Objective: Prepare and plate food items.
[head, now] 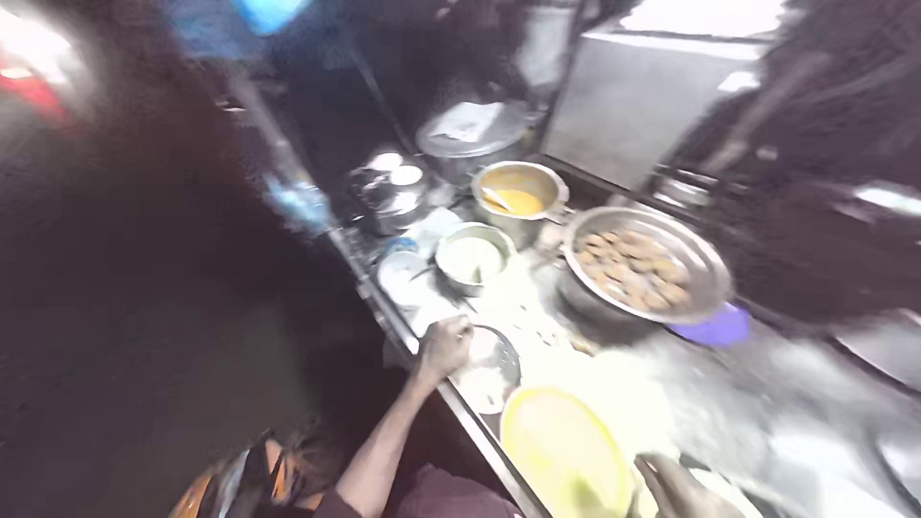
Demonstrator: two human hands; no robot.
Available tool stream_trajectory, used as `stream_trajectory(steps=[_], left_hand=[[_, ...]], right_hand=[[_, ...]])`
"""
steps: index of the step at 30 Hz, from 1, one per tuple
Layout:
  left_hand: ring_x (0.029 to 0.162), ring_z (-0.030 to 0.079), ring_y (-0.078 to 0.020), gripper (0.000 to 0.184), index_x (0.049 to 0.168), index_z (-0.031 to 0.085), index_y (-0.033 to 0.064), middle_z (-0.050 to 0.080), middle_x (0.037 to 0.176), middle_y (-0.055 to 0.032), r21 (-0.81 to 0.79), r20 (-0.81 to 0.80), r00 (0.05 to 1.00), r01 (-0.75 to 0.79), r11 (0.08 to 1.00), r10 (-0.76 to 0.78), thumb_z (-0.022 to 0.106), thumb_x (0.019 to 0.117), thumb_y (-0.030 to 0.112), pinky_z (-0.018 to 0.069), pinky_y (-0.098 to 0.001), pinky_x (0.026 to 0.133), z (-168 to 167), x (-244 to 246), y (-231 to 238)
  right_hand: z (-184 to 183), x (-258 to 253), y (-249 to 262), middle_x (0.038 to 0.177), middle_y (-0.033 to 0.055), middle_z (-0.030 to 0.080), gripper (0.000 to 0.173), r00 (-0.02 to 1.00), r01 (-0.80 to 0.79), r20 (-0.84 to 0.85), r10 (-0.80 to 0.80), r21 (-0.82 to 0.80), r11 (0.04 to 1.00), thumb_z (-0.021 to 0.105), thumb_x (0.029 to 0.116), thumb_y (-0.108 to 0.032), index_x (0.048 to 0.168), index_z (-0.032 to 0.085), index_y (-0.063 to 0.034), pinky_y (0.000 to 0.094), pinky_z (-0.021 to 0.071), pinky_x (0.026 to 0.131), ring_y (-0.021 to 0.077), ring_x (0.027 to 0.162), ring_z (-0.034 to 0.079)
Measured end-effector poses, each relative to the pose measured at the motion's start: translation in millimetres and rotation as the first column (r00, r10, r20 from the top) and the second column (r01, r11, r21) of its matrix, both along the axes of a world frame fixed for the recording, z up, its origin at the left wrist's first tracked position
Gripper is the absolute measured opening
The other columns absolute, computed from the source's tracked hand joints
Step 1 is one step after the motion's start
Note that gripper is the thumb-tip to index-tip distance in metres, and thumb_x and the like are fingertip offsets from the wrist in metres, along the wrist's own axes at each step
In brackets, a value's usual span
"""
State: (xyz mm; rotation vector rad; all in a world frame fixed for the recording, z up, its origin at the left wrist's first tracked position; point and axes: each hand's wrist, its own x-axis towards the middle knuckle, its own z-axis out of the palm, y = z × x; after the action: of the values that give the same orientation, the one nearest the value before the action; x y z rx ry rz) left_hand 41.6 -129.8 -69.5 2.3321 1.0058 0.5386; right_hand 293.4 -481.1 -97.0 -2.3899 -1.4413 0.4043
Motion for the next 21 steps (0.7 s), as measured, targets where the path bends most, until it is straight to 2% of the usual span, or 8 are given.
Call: stream_trajectory(steps=[3, 5, 12, 17, 21], left_hand=[[0.076, 0.070, -0.0070, 0.016, 0.092, 0.075, 0.0177, 0.073, 0.084, 0.0058, 0.064, 0.018, 1.000, -0.020, 0.998, 0.019, 0.061, 0.0956, 0.023, 0.0617, -0.0356, 0.071, 1.4, 4.1, 0.2], [0.073, 0.069, -0.0041, 0.017, 0.090, 0.075, 0.0212, 0.073, 0.084, 0.0096, 0.102, 0.032, 0.999, -0.005, 0.995, 0.002, 0.059, 0.0925, 0.020, 0.0606, -0.0336, 0.066, 0.8, 5.0, 1.2], [0.074, 0.069, -0.0037, 0.021, 0.095, 0.076, 0.0237, 0.074, 0.088, 0.0113, 0.071, -0.010, 0.997, 0.079, 0.994, -0.079, 0.056, 0.0902, 0.018, 0.0609, -0.0334, 0.066, -2.4, 1.9, 4.8], [0.072, 0.068, -0.0038, 0.022, 0.094, 0.077, 0.0225, 0.074, 0.088, 0.0098, 0.073, -0.005, 0.997, 0.076, 0.994, -0.076, 0.056, 0.0888, 0.015, 0.0599, -0.0319, 0.065, -1.5, 5.0, 2.5], [0.070, 0.068, -0.0031, 0.022, 0.094, 0.077, 0.0219, 0.074, 0.086, 0.0101, 0.088, 0.007, 0.997, 0.073, 0.993, -0.074, 0.056, 0.0888, 0.017, 0.0594, -0.0301, 0.062, -2.2, 5.5, 1.9]], right_hand=[[-5.8, -0.1, 0.6, 0.086, 0.0048, 0.074, 0.022, 0.994, 0.067, 0.078, -0.074, 0.097, 0.993, 0.058, 0.1014, -0.030, 0.103, 0.074, -0.0158, 0.0522, 0.0598, 0.058, 0.0248, 0.069, 0.073], [-7.2, 3.1, 1.5, 0.082, 0.0006, 0.073, 0.020, 0.988, 0.084, 0.118, -0.098, 0.121, 0.989, 0.058, 0.0997, -0.031, 0.099, 0.074, -0.0185, 0.0477, 0.0589, 0.055, 0.0204, 0.066, 0.071], [-4.3, 9.5, -2.6, 0.081, 0.0009, 0.072, 0.019, 0.980, 0.125, 0.140, -0.140, 0.112, 0.986, 0.058, 0.0993, -0.030, 0.099, 0.073, -0.0179, 0.0465, 0.0588, 0.056, 0.0201, 0.065, 0.070], [-8.0, 11.9, -4.1, 0.080, -0.0001, 0.070, 0.022, 0.979, 0.125, 0.153, -0.137, 0.085, 0.989, 0.055, 0.1015, -0.034, 0.098, 0.071, -0.0190, 0.0437, 0.0581, 0.055, 0.0186, 0.065, 0.069], [-6.1, 10.6, -4.1, 0.083, 0.0010, 0.071, 0.022, 0.983, 0.137, 0.121, -0.140, 0.036, 0.990, 0.056, 0.1017, -0.032, 0.099, 0.072, -0.0189, 0.0458, 0.0593, 0.060, 0.0205, 0.070, 0.071]])
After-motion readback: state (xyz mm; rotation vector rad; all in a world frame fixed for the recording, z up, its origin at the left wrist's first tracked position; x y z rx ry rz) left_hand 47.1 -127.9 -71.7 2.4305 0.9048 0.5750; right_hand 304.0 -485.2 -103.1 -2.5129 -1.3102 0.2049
